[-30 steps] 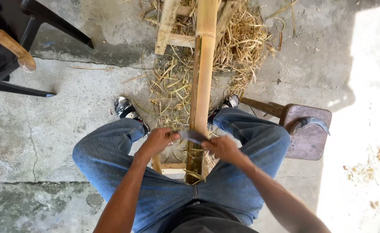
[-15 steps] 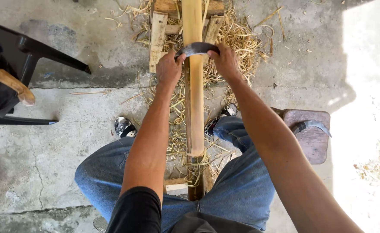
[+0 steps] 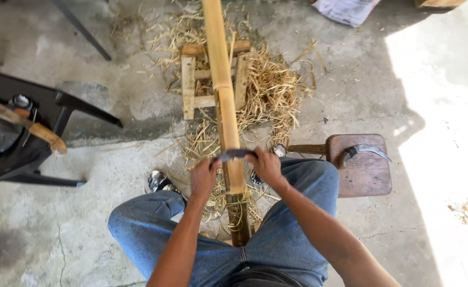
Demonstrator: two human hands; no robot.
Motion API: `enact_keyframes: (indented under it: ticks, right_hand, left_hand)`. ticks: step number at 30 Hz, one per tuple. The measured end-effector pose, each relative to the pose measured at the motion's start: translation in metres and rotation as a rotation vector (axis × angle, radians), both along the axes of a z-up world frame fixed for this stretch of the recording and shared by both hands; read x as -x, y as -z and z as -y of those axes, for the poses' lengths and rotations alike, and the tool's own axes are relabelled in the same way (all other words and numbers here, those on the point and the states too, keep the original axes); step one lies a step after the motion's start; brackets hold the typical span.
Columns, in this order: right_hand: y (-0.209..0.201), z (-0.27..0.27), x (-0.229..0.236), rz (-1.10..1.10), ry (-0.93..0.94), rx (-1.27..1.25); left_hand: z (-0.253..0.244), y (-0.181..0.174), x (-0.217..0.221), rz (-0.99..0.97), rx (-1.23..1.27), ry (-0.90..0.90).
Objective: Using a curved blade tool to shave and strip the outer layers of a bamboo pole while sitting.
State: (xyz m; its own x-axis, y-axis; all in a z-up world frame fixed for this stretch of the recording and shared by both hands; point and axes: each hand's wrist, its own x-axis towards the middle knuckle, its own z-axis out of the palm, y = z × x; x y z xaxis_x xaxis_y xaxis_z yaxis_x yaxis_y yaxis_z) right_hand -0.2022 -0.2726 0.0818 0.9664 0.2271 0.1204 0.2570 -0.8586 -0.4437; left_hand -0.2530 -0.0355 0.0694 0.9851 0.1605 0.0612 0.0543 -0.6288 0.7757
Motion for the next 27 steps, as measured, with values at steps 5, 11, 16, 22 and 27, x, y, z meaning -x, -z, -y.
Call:
enact_keyframes:
  ticks: [5, 11, 16, 22, 27]
  right_hand:
    - [0.0, 0.015, 0.073, -0.179, 0.001, -0.03]
    - [0.027, 0.021, 0.057, -0.441, -0.061, 0.034]
    - [0.01, 0.005, 0.035, -0.356, -0.035, -0.154]
    - [0.001, 0.021, 0.097, -0.492, -0.161, 0.045]
    - [0.014, 0.033, 0.073, -0.924, 0.014, -0.804]
  left_hand:
    - [-0.001, 0.003, 0.08, -0.133, -0.004, 0.091]
    - [-0.025, 0.042, 0.06, -0.246, -0.048, 0.213]
    - [-0.022, 0.022, 0.043, -0.361, -0.016, 0.123]
    - [-0.036, 0.084, 0.129, -0.479, -0.043, 0.16]
    - [-0.07, 0.071, 0.124, -0.455, -0.051, -0.091]
